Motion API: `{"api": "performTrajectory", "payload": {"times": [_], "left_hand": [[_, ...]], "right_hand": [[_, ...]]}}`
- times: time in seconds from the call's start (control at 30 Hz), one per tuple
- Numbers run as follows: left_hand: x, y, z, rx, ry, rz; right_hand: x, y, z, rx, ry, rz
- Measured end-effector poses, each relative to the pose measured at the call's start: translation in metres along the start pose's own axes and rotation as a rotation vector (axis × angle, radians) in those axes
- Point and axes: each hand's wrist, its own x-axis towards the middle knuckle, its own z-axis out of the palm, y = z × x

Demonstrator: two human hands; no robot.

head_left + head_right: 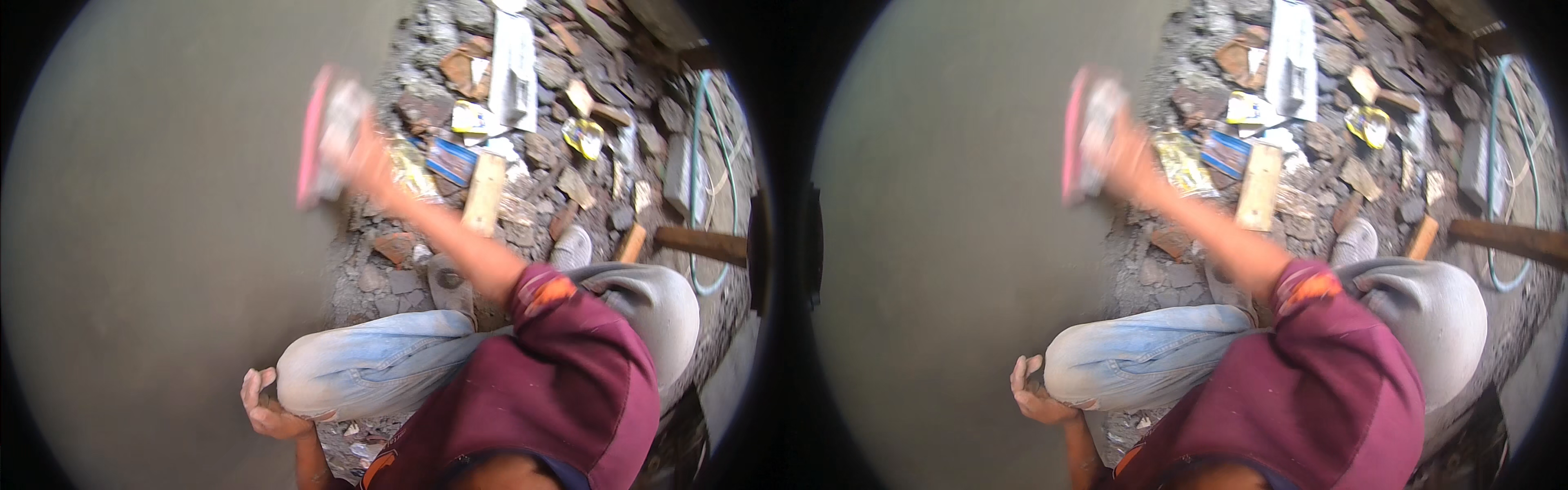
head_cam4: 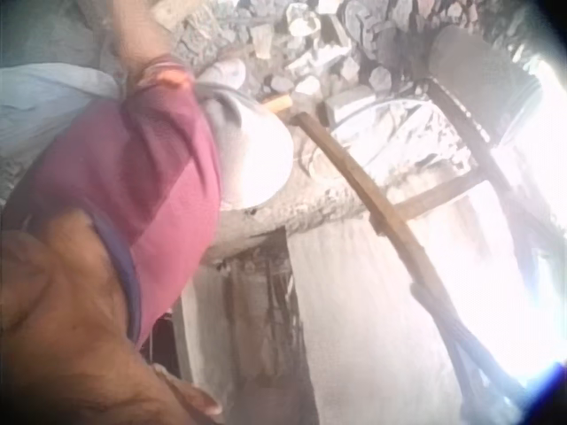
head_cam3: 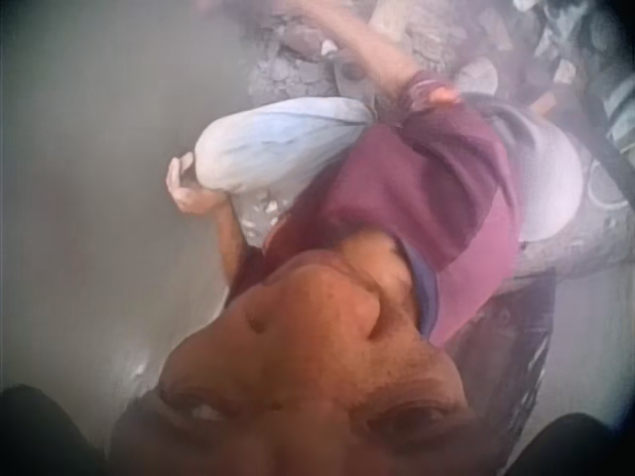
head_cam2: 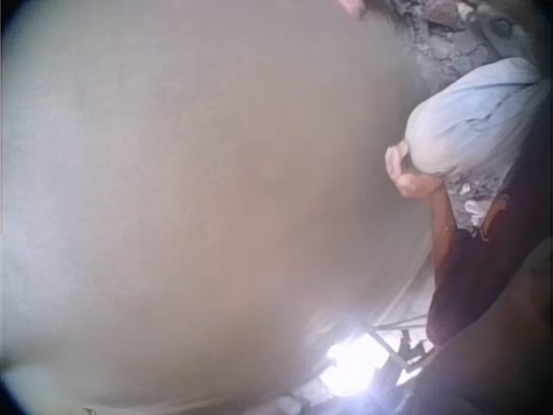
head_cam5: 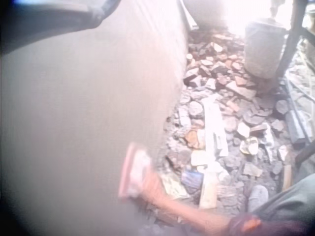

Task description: The person smooths a curved concrete wall using a pink trowel held in the right hand, moving it in circular and sweeping motions. The person occasionally touches the wall with the left hand to check the surface while remaining in a squatting position.

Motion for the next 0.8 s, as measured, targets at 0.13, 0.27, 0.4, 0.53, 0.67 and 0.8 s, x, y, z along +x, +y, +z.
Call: {"api": "performTrajectory", "payload": {"times": [0.13,0.27,0.4,0.53,0.67,0.8], "left_hand": [[0.013,0.009,0.003,0.01,-0.099,0.058],[0.018,0.012,0.007,0.003,-0.086,0.1],[0.01,0.001,0.006,-0.052,-0.027,0.031],[0.001,-0.009,-0.01,-0.017,-0.044,-0.015],[-0.004,0.004,-0.002,-0.105,-0.008,-0.203],[0.027,0.026,0.011,-0.036,-0.1,-0.074]], "right_hand": [[-0.166,-0.013,0.026,0.199,-0.496,-0.006],[-0.084,-0.007,0.002,0.281,-0.106,-0.108],[0.121,-0.006,-0.055,0.164,0.262,-0.222],[0.123,-0.031,-0.062,0.195,-0.039,0.05],[-0.086,-0.029,0.03,0.066,-0.173,-0.047],[-0.181,-0.004,0.019,0.197,-0.465,-0.121]]}}
